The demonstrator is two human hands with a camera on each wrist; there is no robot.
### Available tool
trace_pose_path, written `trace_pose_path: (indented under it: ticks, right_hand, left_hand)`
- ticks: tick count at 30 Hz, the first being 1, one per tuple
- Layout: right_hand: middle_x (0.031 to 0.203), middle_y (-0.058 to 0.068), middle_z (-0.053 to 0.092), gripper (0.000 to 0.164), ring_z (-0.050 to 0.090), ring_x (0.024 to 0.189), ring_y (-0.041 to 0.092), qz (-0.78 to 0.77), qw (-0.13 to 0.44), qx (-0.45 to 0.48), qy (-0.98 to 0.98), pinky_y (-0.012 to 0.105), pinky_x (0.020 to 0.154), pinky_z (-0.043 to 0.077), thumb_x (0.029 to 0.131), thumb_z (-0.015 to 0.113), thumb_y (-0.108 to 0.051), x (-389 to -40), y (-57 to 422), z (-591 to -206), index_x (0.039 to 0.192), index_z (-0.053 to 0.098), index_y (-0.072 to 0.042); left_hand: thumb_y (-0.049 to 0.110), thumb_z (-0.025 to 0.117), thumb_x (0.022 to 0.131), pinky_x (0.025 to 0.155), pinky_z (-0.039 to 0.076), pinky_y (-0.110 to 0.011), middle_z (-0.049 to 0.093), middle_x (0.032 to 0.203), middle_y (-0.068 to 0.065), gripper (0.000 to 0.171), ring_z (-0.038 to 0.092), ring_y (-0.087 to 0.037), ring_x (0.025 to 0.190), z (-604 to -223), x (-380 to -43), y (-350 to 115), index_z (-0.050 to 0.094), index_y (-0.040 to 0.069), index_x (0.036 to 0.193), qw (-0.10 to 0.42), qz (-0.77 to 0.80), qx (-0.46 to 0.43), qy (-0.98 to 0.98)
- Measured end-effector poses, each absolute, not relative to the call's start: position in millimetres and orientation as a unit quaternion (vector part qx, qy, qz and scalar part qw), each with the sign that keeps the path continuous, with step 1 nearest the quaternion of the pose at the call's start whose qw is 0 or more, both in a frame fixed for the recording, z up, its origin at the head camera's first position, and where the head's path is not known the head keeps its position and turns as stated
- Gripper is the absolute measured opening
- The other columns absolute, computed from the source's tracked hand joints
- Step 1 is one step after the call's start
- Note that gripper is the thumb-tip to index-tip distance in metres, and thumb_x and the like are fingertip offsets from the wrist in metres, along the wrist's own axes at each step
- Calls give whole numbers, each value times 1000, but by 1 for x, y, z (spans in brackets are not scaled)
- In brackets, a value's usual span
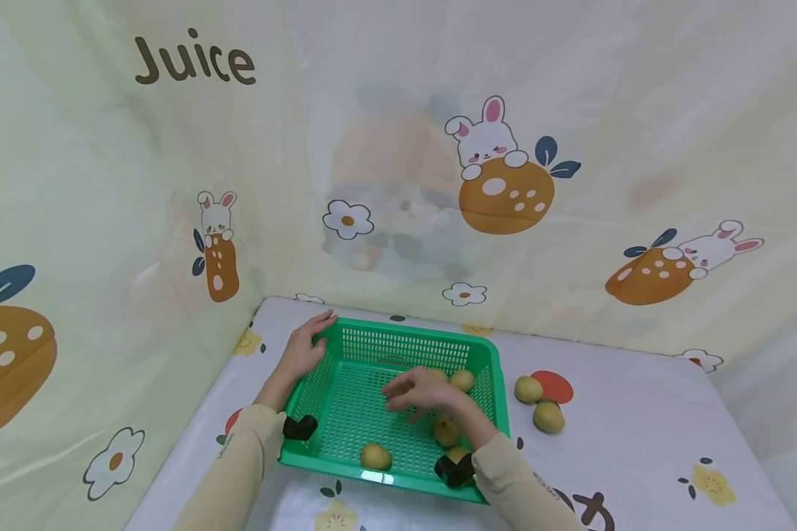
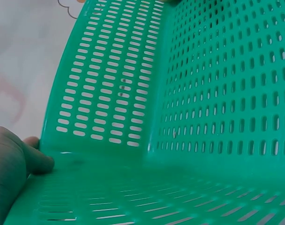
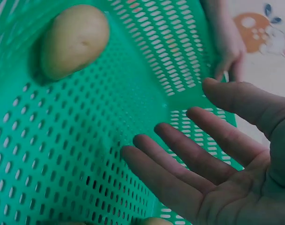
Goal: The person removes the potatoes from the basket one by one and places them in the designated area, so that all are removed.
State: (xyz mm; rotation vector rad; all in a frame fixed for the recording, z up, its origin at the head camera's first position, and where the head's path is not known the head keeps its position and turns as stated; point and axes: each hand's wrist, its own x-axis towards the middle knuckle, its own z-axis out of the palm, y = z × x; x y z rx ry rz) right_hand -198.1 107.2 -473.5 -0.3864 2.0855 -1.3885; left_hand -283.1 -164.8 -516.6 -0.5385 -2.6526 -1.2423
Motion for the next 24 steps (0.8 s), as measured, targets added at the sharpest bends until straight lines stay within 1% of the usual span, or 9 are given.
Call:
trace_pose_path:
  ticks: [4, 8, 11, 16, 21, 24]
  right_hand:
    - [113, 20, 69, 36, 64, 105, 40, -500, 326, -150, 788, 54, 78, 55, 90, 69, -7, -197, 99, -473, 123, 65, 6]
    - [104, 13, 73, 33, 66, 100, 37, -481, 356, -158, 786, 53, 77, 55, 89, 68, -4, -198, 94, -475, 120, 67, 5]
    - [103, 15, 73, 31, 68, 97, 38, -472, 385, -168, 775, 53, 76, 55, 89, 67, -3, -199, 92, -478, 119, 68, 5]
    - [104, 17, 72, 29, 68, 95, 38, -462, 427, -177, 757, 52, 75, 56, 91, 64, -4, -202, 89, -485, 119, 68, 4]
    - [100, 11, 73, 27, 69, 92, 34, -451, 451, -178, 749, 52, 73, 56, 92, 64, -4, -204, 86, -494, 118, 69, 3]
    - [96, 9, 73, 26, 69, 87, 28, -447, 462, -177, 745, 50, 71, 57, 91, 65, -4, -203, 84, -499, 116, 71, 2]
  left_hand:
    - [-11, 50, 89, 87, 40, -47, 47, 148, -15, 52, 39, -37, 138, -517, -283, -165, 56, 1, 139, 85, -414, -184, -887]
    - [-11, 51, 89, 87, 40, -46, 47, 149, -14, 52, 39, -37, 138, -516, -282, -164, 56, 1, 139, 87, -415, -185, -887]
    - [-11, 50, 89, 86, 39, -45, 47, 148, -15, 52, 39, -37, 138, -515, -281, -164, 56, 1, 139, 85, -416, -183, -887]
    - [-12, 50, 89, 84, 40, -46, 47, 148, -16, 52, 39, -38, 138, -515, -281, -165, 56, 0, 139, 88, -412, -186, -888]
    - [-12, 50, 89, 89, 40, -47, 47, 148, -16, 52, 39, -38, 138, -515, -281, -165, 55, 0, 139, 88, -417, -185, -886]
    - [-12, 51, 88, 90, 40, -47, 47, 148, -15, 52, 39, -37, 138, -516, -282, -165, 56, 0, 138, 89, -417, -186, -885]
